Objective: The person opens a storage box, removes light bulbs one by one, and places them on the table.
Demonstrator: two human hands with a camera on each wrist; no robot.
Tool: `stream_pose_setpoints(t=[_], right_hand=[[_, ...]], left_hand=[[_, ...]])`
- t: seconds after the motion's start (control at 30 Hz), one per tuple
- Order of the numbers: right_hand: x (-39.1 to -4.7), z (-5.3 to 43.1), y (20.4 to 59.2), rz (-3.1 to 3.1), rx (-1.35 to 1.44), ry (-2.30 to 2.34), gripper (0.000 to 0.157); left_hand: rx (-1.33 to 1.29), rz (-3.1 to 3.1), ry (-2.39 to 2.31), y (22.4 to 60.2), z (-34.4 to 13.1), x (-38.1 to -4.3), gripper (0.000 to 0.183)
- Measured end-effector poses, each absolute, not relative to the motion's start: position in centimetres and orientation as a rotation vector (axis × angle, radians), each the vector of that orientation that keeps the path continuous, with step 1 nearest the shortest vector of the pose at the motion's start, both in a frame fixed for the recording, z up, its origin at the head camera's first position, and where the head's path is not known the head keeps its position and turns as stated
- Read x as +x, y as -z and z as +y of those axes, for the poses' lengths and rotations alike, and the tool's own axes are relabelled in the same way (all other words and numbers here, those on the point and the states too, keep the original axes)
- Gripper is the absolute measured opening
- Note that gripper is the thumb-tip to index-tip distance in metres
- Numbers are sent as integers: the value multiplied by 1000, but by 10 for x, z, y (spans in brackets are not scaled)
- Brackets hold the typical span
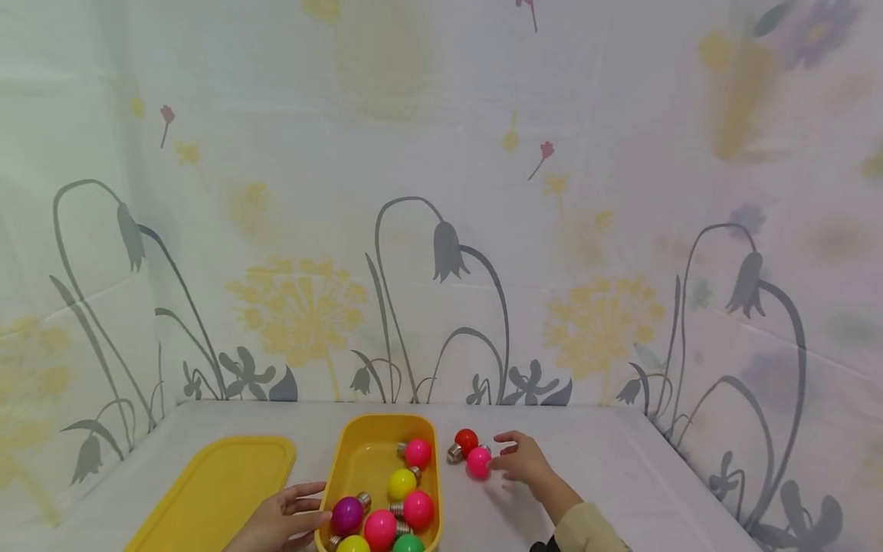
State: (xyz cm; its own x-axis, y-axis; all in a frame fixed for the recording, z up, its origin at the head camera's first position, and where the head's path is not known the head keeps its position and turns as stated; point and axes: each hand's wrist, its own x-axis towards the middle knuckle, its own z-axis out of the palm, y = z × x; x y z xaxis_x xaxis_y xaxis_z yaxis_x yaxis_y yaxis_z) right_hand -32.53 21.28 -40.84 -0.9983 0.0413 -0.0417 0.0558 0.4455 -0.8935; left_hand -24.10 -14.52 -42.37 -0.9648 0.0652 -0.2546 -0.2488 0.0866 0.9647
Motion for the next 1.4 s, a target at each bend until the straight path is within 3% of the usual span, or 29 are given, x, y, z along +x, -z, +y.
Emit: stream_pose_setpoints(t=[1.4], right_hand=[[-330, 185, 361, 2601, -93, 1755, 40]], left_hand=[[-288, 2159, -1941, 421, -139, -239, 66]])
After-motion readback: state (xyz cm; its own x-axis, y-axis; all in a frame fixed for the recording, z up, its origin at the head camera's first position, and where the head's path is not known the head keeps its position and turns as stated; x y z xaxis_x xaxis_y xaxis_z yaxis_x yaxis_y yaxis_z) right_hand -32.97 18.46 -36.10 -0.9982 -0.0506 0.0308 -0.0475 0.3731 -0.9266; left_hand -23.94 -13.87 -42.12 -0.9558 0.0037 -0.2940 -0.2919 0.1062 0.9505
